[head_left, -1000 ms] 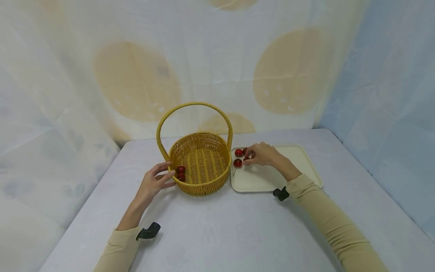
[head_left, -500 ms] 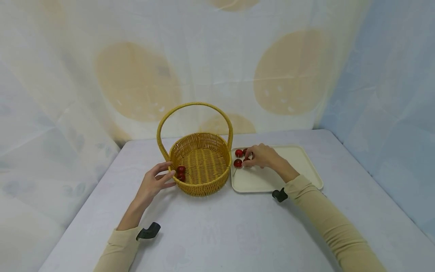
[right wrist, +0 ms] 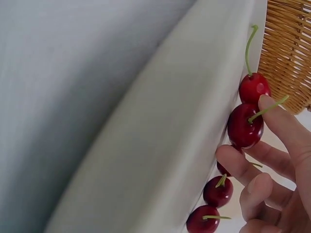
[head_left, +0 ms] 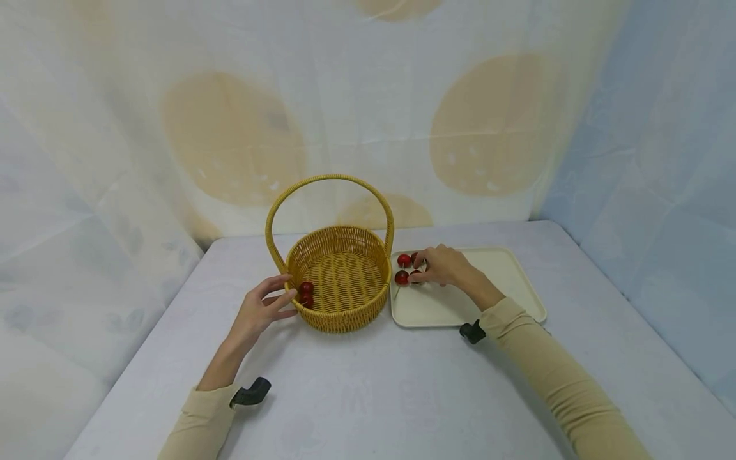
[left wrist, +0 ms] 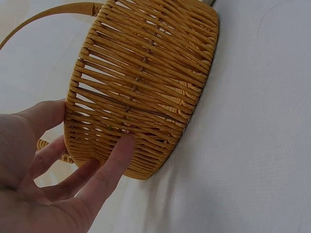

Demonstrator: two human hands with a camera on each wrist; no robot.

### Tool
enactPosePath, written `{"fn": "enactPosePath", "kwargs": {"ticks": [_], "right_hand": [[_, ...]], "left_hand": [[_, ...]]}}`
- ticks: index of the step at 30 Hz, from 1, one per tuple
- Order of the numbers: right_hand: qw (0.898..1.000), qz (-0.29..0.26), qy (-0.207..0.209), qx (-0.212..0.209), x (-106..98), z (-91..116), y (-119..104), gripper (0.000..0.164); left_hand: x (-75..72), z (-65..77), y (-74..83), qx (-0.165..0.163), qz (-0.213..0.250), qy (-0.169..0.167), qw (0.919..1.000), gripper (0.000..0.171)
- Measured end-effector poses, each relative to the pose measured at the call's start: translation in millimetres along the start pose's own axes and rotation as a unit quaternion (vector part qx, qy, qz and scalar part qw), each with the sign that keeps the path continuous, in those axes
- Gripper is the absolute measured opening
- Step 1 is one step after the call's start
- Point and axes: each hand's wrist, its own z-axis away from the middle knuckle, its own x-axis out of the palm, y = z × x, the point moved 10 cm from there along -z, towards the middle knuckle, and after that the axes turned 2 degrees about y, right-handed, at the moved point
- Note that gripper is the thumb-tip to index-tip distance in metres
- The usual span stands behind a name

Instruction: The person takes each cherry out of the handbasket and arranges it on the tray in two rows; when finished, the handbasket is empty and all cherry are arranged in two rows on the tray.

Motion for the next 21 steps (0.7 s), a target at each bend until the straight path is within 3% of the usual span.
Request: {"fn": "enactPosePath", "kwargs": {"ticks": [6, 11, 21], "right_hand": [[1.0, 0.014, -0.011, 0.004, -5, 2, 1, 0.044], [1.0, 0.02, 0.001, -0.005, -22, 6, -7, 0.035], [0.997, 0.007, 0.026, -0.071, -51, 12, -53, 0.026]], "left_hand": [[2.3, -0.8, -1.7, -0.003, 0.002, -0.001, 1.0, 0.065], [4.1, -1.2, -1.4, -0.001, 0.003, -0.002, 1.0, 0.064], [0.2, 0.1, -0.2, -0.002, -0.01, 0.002, 0.9999, 0.064]]}}
